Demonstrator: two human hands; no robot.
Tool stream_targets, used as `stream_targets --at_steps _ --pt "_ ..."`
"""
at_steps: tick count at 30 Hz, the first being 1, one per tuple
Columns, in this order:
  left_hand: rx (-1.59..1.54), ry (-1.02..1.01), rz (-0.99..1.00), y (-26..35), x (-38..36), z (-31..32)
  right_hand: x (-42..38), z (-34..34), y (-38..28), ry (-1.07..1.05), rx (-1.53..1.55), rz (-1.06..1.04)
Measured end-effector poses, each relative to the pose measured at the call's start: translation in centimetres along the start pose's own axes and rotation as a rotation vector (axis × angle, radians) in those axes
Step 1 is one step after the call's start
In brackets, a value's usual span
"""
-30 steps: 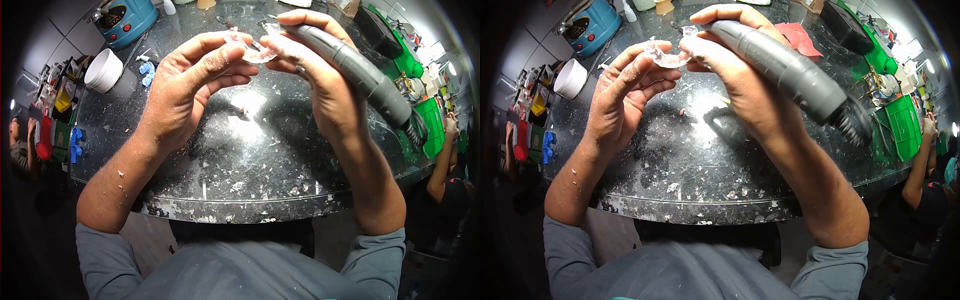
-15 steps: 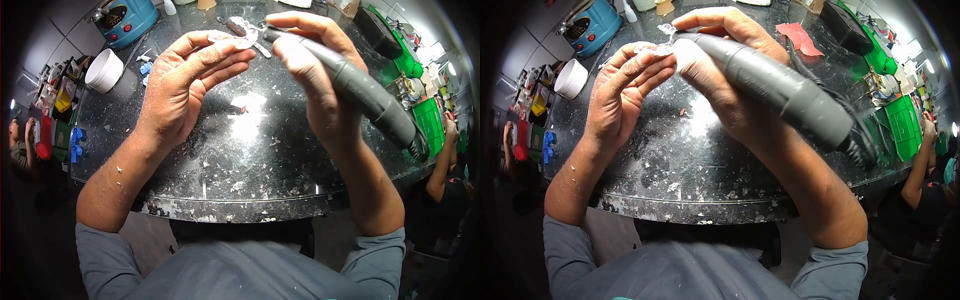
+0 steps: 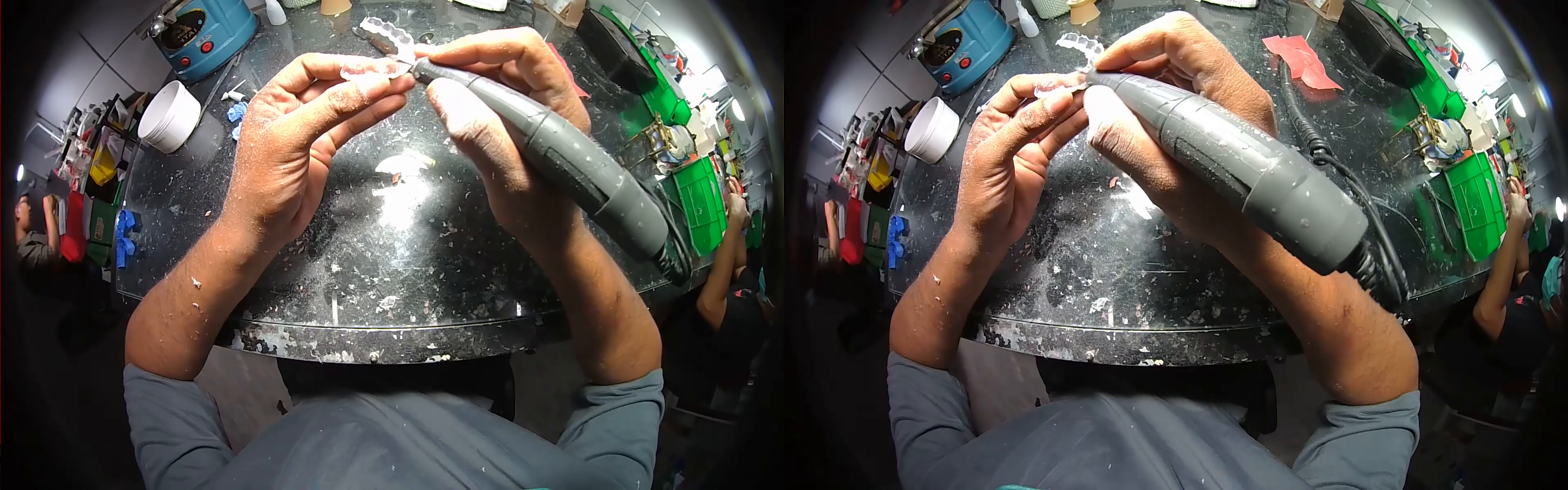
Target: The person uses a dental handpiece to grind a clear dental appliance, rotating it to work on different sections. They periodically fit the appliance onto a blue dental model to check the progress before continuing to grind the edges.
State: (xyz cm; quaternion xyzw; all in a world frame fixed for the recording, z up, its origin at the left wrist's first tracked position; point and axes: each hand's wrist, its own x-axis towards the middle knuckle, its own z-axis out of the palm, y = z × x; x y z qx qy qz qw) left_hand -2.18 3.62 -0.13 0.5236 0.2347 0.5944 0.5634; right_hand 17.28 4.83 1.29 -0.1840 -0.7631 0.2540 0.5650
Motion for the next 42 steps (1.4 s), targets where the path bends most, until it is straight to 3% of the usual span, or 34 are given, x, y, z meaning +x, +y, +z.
stream_targets --at_steps 2,14,20,22,24,27,31,34,37,40,42 --pt "-0.011 0.043 0.0 0.0 0.0 0.5 -0.1 -0.2 -0.1 0.004 -0.087 0.08" --pt "0.173 0.196 0.05 -0.4 -0.8 1.3 -1.0 1.5 0.2 -0.013 -0.094 0.044" --pt "0.153 0.178 0.096 -0.6 -0.9 1.2 -1.2 2.3 -0.7 -0.005 -0.069 0.072" --pt "0.167 0.172 0.094 -0.6 -0.9 1.1 -1.1 3.2 0.1 0.109 0.031 0.09" --pt "0.183 0.166 0.093 -0.5 -0.9 1.1 -1.0 3.5 0.9 0.116 0.001 -0.065" --pt "0.202 0.17 0.099 -0.4 -0.9 1.3 -1.1 2.5 -0.3 -0.003 -0.029 -0.009" --pt "0.214 0.159 0.107 -0.6 -0.9 1.1 -1.2 2.5 -0.4 -0.02 -0.056 0.038" --pt "0.214 0.156 0.105 -0.5 -1.0 1.2 -1.2 2.7 0.0 0.003 -0.054 -0.048" --pt "0.233 0.162 0.1 -0.5 -1.0 1.2 -1.2 2.4 -0.3 0.002 -0.052 0.032" --pt "0.206 0.175 0.083 -0.5 -0.9 1.3 -1.1 2.5 0.3 0.002 -0.057 -0.085" --pt "0.18 0.184 0.072 -0.5 -0.8 1.4 -1.1 2.0 -0.3 0.047 -0.091 0.051"
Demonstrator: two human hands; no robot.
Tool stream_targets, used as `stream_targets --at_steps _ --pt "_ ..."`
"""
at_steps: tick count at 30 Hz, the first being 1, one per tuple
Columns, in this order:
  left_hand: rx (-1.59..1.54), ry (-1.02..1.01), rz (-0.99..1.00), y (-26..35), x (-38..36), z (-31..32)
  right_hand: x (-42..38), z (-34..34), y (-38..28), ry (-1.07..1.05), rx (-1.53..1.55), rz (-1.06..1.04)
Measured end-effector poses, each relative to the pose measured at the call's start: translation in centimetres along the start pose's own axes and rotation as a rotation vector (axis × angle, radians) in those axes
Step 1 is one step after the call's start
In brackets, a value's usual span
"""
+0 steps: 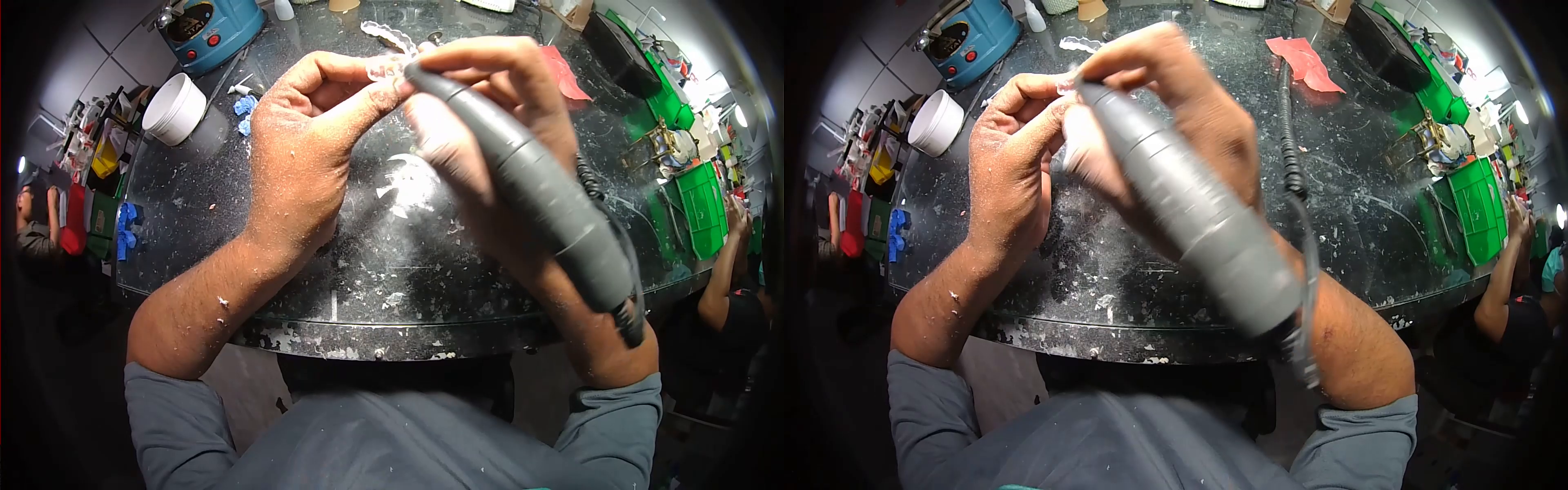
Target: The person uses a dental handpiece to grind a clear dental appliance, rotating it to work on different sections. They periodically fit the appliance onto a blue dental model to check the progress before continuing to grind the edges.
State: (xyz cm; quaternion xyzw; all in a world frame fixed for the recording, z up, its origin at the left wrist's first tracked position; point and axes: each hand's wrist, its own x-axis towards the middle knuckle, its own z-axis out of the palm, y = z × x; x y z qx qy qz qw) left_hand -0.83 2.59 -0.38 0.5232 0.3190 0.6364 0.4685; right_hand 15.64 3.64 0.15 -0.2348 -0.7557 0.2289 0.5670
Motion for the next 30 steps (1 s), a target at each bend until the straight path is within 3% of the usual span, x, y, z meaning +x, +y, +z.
stream_targets --at_steps 1,2,4,6,9,14,16,20,22,26,30 --pt "0.007 0.011 0.008 -0.1 0.1 0.1 0.2 -0.1 -0.4 0.068 0.026 0.074" --pt "0.014 0.022 0.016 -0.1 0.2 0.1 0.9 -0.7 0.6 0.054 0.051 -0.094" --pt "0.017 0.015 0.006 -0.1 0.4 -0.2 1.2 -0.9 1.2 0.143 0.176 0.1" --pt "0.216 -0.061 0.062 0.0 0.4 -0.5 1.4 -1.5 0.8 0.13 0.263 0.416" --pt "0.225 -0.09 0.219 -0.5 0.7 -1.0 1.2 -1.9 0.7 0.048 0.58 0.552" --pt "0.265 -0.119 0.322 -0.4 0.8 -1.1 1.4 -2.0 0.4 0.07 0.47 0.503" --pt "0.276 -0.149 0.335 -0.4 0.8 -1.0 1.3 -2.6 0.6 -0.02 0.625 0.35" --pt "0.308 -0.277 0.329 -0.4 1.1 -1.3 1.4 -2.7 1.5 0.056 0.541 0.431" --pt "0.377 -0.142 0.262 -0.1 0.8 -0.5 1.3 -2.7 2.0 0.073 0.526 0.451" --pt "0.462 -0.125 0.314 0.0 0.6 -0.9 0.9 -2.6 1.7 0.074 0.541 0.471" --pt "0.357 -0.093 0.354 0.4 0.6 -0.8 0.8 -2.7 1.5 0.078 0.539 0.483"
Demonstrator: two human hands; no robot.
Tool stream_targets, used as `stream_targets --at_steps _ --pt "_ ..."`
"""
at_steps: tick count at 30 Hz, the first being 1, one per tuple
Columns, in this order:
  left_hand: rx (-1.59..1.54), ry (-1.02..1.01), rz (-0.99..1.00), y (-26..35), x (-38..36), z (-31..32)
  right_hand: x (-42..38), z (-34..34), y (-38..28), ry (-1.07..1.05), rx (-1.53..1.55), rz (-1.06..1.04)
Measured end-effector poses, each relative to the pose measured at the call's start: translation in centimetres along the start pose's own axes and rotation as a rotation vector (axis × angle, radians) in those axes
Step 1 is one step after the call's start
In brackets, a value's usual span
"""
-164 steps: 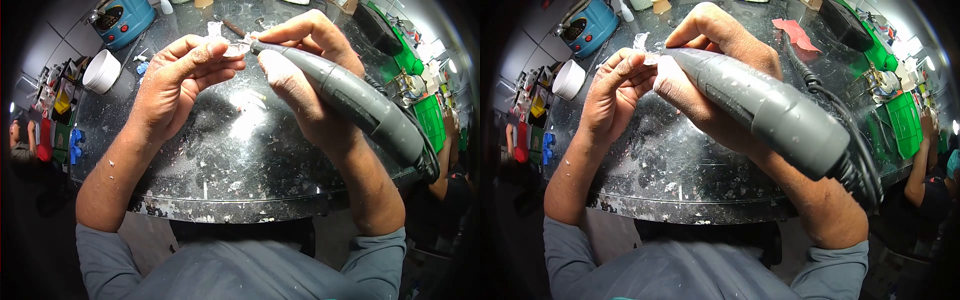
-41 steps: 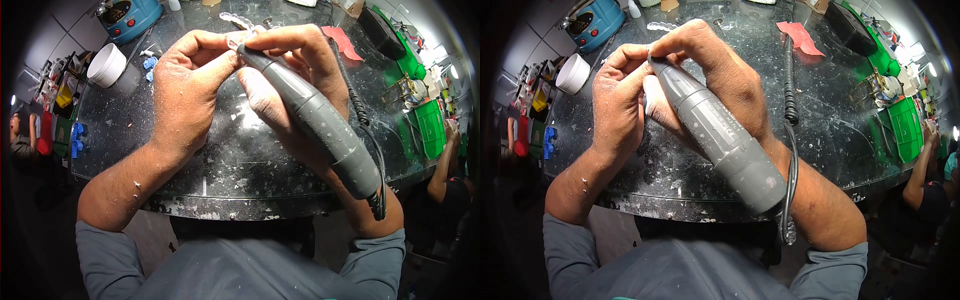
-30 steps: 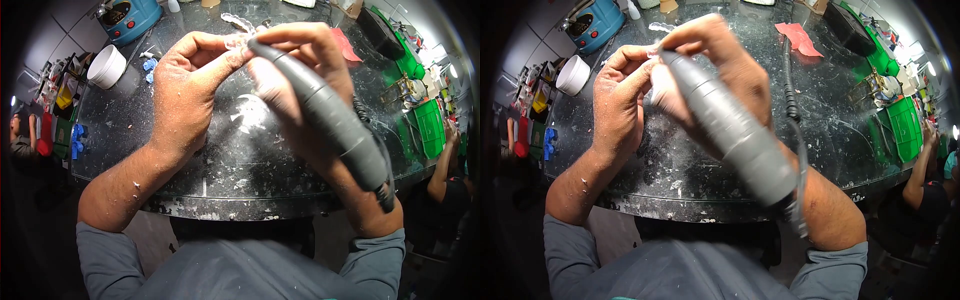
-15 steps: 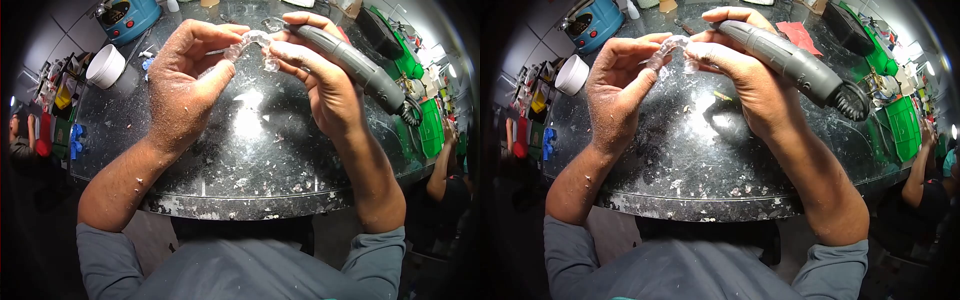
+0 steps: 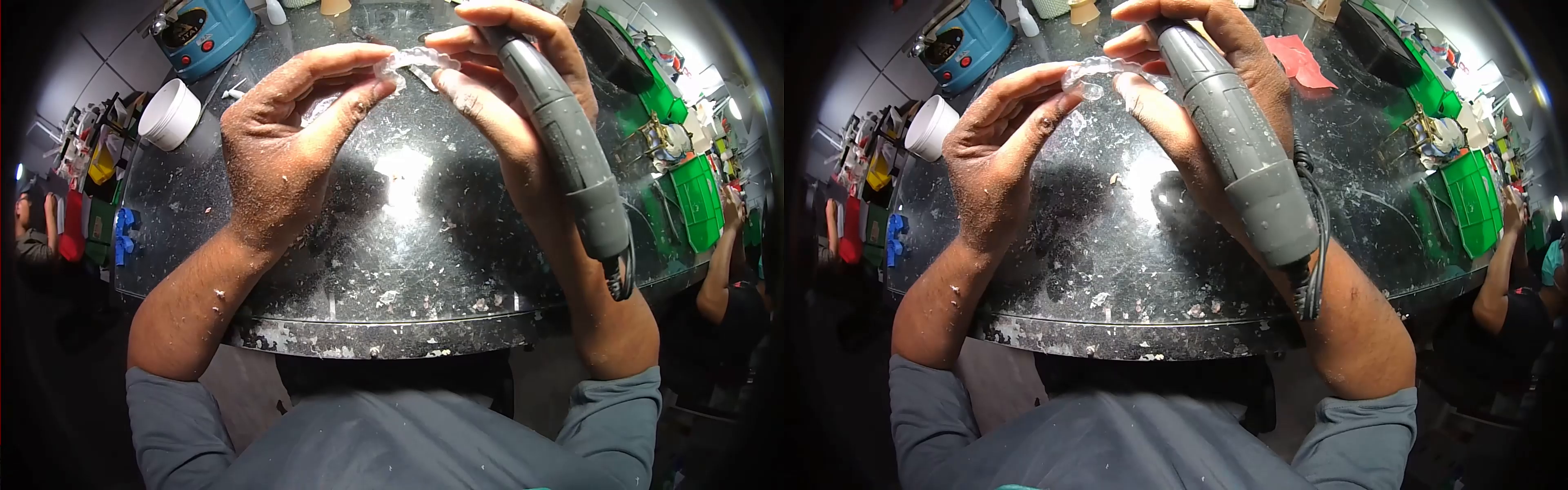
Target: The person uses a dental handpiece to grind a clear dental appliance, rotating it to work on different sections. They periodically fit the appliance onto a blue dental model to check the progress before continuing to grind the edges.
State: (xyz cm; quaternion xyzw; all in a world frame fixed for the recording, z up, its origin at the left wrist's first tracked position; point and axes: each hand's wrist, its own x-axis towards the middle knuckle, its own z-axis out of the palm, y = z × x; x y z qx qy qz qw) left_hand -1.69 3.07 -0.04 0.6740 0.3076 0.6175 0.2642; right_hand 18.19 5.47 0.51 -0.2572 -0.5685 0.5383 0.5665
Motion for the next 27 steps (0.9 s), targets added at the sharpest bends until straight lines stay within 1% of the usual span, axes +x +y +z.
stream_targets --at_steps 4,6,7,10,12,14,15,18,20,22,23,24,27 --pt "0.014 0.001 -0.022 0.13 0.07 -0.08 0.01 -0.11 0.1 0.01 0.0 0.01" --pt "0.112 -0.027 -0.044 0.1 0.03 -0.2 -0.07 -0.13 0.12 0.011 -0.007 0.015" --pt "0.113 -0.026 -0.043 0.07 0.0 -0.31 -0.18 -0.09 0.08 0.009 -0.01 0.013" --pt "0.109 -0.053 -0.091 0.23 0.07 -0.22 -0.21 -0.15 0.12 0.011 -0.018 0.012" --pt "0.054 0.018 -0.095 0.7 0.06 0.41 -0.23 -0.15 0.14 0.019 -0.026 0.01" --pt "0.014 -0.018 -0.085 0.42 -0.14 -0.11 -0.17 -0.14 0.26 0.042 -0.048 -0.012" --pt "-0.026 -0.054 -0.073 0.31 -0.19 -0.36 -0.1 -0.14 0.29 0.063 -0.066 -0.033" --pt "-0.007 -0.052 -0.071 0.25 0.03 -0.47 -0.16 0.28 0.07 0.149 -0.199 -0.19" --pt "-0.004 -0.043 -0.077 0.11 -0.01 -0.56 -0.14 0.11 0.02 0.15 -0.323 -0.31" --pt "0.001 -0.034 -0.084 0.07 -0.01 -0.54 -0.15 -0.09 0.06 0.087 -0.433 -0.42" --pt "-0.055 -0.012 -0.118 0.12 0.04 -0.48 -0.31 -0.08 -0.09 0.031 -0.461 -0.454" --pt "-0.113 0.009 -0.154 0.16 0.07 -0.37 -0.47 -0.1 -0.3 -0.019 -0.473 -0.469" --pt "-0.107 0.018 -0.179 0.13 0.01 -0.25 -0.8 -0.04 -0.37 -0.072 -0.495 -0.472"
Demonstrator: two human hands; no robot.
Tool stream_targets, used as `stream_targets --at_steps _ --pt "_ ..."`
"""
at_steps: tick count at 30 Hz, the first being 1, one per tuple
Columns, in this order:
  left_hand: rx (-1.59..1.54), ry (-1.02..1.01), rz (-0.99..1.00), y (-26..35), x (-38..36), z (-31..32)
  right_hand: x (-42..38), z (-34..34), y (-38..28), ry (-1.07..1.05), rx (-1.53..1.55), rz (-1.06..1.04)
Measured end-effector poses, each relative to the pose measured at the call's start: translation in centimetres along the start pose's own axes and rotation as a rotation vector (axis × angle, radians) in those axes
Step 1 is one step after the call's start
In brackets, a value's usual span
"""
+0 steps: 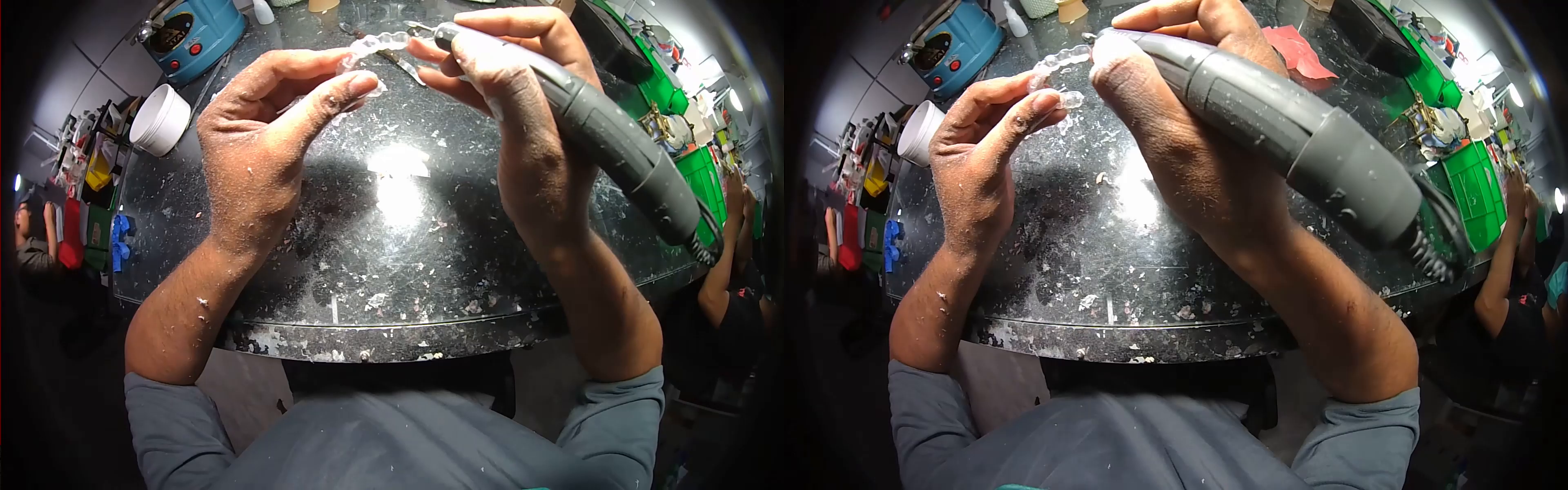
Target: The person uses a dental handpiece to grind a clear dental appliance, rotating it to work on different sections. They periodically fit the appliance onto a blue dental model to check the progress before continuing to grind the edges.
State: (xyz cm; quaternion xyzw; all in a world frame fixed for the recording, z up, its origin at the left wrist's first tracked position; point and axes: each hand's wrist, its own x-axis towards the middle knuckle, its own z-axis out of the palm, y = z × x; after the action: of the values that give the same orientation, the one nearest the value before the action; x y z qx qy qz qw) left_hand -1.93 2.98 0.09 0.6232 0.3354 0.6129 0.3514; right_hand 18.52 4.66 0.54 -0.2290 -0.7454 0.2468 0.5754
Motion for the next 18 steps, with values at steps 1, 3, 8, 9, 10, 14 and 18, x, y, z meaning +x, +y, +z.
stream_targets --at_steps 1,3,8,9,10,14,18 --pt "0.0 -0.006 -0.004 -0.01 -0.02 -0.06 -0.03 -0.03 -0.08 -0.006 0.0 -0.002" --pt "0.003 -0.008 0.007 -0.1 -0.04 -0.06 -0.05 -0.02 -0.01 -0.009 -0.005 -0.003" --pt "0.082 -0.007 0.06 -0.32 -0.04 -0.23 0.07 0.06 -0.16 -0.016 0.008 0.001" --pt "0.119 -0.017 0.08 -0.33 -0.07 -0.28 0.12 0.06 -0.14 -0.016 0.012 0.002" --pt "0.156 -0.024 0.101 -0.35 -0.15 -0.33 0.11 0.07 -0.14 -0.014 0.017 0.007" --pt "0.163 -0.044 0.127 -0.33 -0.06 -0.48 0.25 0.04 -0.07 -0.013 0.031 0.024" --pt "0.193 -0.074 0.201 -0.68 0.14 -0.78 0.19 0.13 0.04 -0.012 0.038 0.03"
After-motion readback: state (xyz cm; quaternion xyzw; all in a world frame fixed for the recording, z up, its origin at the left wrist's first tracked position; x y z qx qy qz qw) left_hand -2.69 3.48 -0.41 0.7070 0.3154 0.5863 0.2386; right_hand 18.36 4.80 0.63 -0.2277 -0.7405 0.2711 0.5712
